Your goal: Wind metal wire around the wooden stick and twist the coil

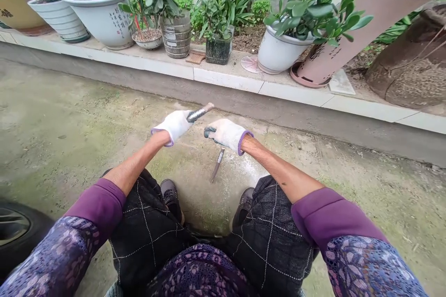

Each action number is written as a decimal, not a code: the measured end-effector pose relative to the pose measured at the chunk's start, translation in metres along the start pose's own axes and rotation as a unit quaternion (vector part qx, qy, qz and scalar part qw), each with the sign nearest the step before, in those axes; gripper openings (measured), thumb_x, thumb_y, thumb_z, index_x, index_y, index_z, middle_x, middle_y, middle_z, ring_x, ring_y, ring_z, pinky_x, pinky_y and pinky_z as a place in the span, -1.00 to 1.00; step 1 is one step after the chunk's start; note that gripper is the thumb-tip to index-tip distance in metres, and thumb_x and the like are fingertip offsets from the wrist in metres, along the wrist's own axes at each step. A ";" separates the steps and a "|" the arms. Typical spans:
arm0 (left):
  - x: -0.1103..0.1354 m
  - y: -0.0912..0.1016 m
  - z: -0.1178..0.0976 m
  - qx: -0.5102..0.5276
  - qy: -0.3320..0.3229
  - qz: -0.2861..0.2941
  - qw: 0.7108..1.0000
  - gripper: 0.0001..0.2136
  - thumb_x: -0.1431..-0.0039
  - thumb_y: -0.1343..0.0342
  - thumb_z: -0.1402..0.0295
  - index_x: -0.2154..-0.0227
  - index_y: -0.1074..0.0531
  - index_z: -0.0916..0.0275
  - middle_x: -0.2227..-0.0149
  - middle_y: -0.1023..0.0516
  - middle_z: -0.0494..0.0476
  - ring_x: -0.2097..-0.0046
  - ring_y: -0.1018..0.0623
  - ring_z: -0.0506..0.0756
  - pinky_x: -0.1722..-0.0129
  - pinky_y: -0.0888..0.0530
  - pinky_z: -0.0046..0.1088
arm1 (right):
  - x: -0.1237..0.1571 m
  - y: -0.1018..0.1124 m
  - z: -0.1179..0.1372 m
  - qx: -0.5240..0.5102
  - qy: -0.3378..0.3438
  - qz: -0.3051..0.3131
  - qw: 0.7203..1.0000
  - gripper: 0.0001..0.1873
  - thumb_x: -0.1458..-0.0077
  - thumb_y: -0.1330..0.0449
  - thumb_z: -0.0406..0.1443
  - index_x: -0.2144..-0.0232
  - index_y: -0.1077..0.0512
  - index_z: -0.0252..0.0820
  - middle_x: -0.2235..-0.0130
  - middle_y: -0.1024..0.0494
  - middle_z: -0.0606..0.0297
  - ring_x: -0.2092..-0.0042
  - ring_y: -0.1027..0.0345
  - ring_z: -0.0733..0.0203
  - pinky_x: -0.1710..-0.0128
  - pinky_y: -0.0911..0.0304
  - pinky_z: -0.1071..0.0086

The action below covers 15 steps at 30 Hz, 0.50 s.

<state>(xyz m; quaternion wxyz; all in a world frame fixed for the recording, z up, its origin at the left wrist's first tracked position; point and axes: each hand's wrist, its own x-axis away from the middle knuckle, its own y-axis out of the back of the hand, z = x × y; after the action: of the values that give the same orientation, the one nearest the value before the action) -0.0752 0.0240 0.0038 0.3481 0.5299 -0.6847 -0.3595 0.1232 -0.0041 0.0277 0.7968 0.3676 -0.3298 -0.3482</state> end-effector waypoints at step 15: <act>0.025 -0.018 -0.028 -0.302 -0.146 0.125 0.934 -0.67 -0.26 0.08 0.42 0.01 -0.50 0.17 0.31 -0.63 0.28 0.26 -0.64 0.24 0.27 -0.46 -0.32 | -0.001 0.021 -0.052 -0.034 -0.040 -0.085 0.995 -0.74 -0.08 -0.14 -0.29 0.26 -0.61 -0.18 0.38 -0.57 0.31 0.44 -0.28 0.35 0.50 -0.14 0.53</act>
<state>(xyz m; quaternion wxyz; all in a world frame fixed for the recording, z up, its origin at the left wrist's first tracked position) -0.0477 -0.0073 0.0043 0.4301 0.2516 -0.6482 -0.5758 0.1699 0.0254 0.0184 0.7624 0.3530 -0.3170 -0.4400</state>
